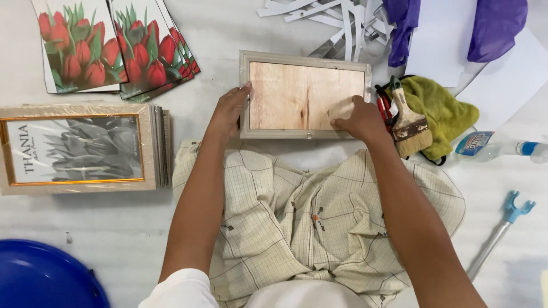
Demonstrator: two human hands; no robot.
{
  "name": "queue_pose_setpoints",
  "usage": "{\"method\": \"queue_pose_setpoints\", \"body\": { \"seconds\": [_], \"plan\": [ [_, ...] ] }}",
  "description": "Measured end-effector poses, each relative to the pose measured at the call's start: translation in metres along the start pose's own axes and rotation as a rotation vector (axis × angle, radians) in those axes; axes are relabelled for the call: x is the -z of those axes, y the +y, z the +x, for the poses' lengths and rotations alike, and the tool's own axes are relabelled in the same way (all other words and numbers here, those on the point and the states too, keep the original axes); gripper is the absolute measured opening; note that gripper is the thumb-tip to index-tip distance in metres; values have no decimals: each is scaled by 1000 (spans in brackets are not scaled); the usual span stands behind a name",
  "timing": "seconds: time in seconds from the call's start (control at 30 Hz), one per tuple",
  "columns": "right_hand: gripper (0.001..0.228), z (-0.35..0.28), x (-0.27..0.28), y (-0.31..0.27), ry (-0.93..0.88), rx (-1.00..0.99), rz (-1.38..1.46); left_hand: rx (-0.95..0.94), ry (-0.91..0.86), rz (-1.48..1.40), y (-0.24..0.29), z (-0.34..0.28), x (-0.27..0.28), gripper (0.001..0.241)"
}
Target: Assembling a picture frame by cleaning the glass with a brush, inserting a wooden backing, and trimming the edges with a blade.
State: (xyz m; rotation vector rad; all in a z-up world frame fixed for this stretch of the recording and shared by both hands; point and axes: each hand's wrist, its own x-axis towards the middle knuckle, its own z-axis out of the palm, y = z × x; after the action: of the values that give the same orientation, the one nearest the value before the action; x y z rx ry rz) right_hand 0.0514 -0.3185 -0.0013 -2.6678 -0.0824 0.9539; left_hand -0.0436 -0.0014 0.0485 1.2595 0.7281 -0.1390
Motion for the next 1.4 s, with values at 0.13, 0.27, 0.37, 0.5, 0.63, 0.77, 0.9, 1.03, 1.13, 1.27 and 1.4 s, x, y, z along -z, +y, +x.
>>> {"method": "queue_pose_setpoints", "body": {
  "seconds": [0.13, 0.27, 0.37, 0.5, 0.63, 0.77, 0.9, 1.03, 1.13, 1.27, 1.4],
  "plan": [
    [90, -7, 7, -12, -16, -14, 20, 120, -72, 3, -8, 16, 8, 93],
    [84, -9, 9, -19, -23, -31, 10, 148, -51, -2, 18, -8, -6, 96],
    [80, -12, 10, -22, -20, -34, -15, 144, -60, 4, 10, 1, -2, 96],
    [77, -18, 11, -28, -14, -37, -37, 140, -14, -47, -22, 29, 10, 84],
    [74, -18, 9, -27, 6, -34, -30, 127, -20, -73, -30, 35, 16, 82],
    [72, -18, 10, -27, -1, -31, -30, 125, -48, -52, -46, 51, 24, 86],
    [76, -17, 11, -22, -22, -14, -16, 104, -120, -173, -60, 70, 32, 57],
    [71, -20, 14, -28, -8, -23, -33, 130, -171, -204, -50, 72, 27, 45],
    [71, -19, 13, -27, -14, -18, -11, 142, -158, -259, -47, 65, 24, 43],
    [70, -17, 14, -29, -17, -28, -27, 165, -171, -314, -42, 62, 23, 41],
    [69, -19, 14, -31, -14, -27, -46, 169, -189, -341, -48, 65, 24, 47]
  ]
}}
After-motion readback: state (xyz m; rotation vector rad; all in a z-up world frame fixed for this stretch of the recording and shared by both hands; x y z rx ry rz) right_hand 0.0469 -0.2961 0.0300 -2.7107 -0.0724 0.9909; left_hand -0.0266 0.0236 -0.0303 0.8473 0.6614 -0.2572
